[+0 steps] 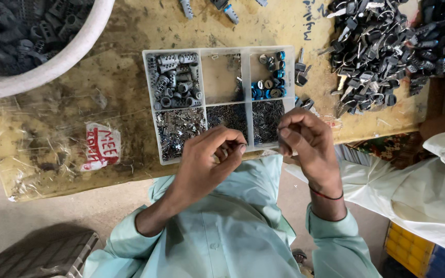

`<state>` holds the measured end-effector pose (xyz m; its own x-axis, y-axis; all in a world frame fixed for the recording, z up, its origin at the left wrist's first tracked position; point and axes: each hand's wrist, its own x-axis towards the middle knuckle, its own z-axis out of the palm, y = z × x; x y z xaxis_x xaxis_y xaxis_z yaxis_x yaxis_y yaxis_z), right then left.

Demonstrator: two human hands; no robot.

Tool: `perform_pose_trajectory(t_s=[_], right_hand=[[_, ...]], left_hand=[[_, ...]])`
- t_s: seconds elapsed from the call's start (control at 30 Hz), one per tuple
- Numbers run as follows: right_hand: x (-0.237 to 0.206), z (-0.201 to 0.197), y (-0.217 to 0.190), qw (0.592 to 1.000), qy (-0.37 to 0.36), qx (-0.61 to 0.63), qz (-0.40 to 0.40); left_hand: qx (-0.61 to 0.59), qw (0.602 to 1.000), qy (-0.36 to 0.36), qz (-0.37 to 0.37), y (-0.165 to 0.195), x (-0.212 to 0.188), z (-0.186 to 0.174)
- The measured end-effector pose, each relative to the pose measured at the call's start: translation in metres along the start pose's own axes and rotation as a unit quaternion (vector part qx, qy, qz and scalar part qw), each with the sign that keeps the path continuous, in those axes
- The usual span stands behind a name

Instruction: The person assembles small lock cylinder components by hand at a workbench. They repeatedly pick a metal cylinder, insert a spring, add a blue plastic piece, and place the assembled unit on the table. The process is repeated multiple times with parts taken from a compartmentalized tray.

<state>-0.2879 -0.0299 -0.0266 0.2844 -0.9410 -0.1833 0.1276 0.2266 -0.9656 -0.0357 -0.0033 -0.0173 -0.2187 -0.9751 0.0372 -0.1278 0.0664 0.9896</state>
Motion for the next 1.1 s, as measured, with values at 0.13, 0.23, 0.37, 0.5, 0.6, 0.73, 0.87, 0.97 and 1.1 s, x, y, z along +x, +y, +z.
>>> perform_pose_trajectory(t_s=[0.13, 0.23, 0.37, 0.5, 0.6, 0.73, 0.87, 0.97, 1.1], right_hand=[[0.006, 0.001, -0.002, 0.988, -0.039, 0.144, 0.039], [0.003, 0.021, -0.005, 0.999, -0.04, 0.019, 0.022], [-0.003, 0.055, 0.0, 0.915, 0.06, -0.363, -0.164], [-0.005, 0.059, -0.005, 0.938, 0.035, -0.323, -0.118], [-0.004, 0.055, -0.013, 0.934, 0.007, -0.34, -0.112], [-0.001, 0.051, -0.023, 0.935, -0.034, -0.335, -0.11], [-0.001, 0.051, -0.021, 0.941, -0.042, -0.317, -0.11], [-0.006, 0.055, -0.013, 0.926, 0.006, -0.36, -0.115], [-0.008, 0.055, -0.002, 0.853, -0.002, -0.421, -0.307]], left_hand=[[-0.012, 1.0, 0.006, 0.004, -0.002, 0.001, 0.004], [-0.085, 0.996, 0.027, -0.03, -0.004, 0.002, 0.014], [-0.232, 0.965, 0.061, -0.11, -0.006, -0.003, 0.024], [-0.249, 0.964, 0.028, -0.091, -0.009, -0.004, 0.017], [-0.269, 0.959, 0.005, -0.091, -0.008, -0.005, 0.012], [-0.262, 0.961, -0.005, -0.086, -0.001, -0.007, 0.008], [-0.18, 0.981, 0.029, -0.063, 0.005, -0.008, 0.009], [-0.037, 0.994, 0.083, 0.06, 0.004, -0.008, 0.009], [-0.248, 0.959, -0.027, -0.134, -0.002, -0.007, 0.0]])
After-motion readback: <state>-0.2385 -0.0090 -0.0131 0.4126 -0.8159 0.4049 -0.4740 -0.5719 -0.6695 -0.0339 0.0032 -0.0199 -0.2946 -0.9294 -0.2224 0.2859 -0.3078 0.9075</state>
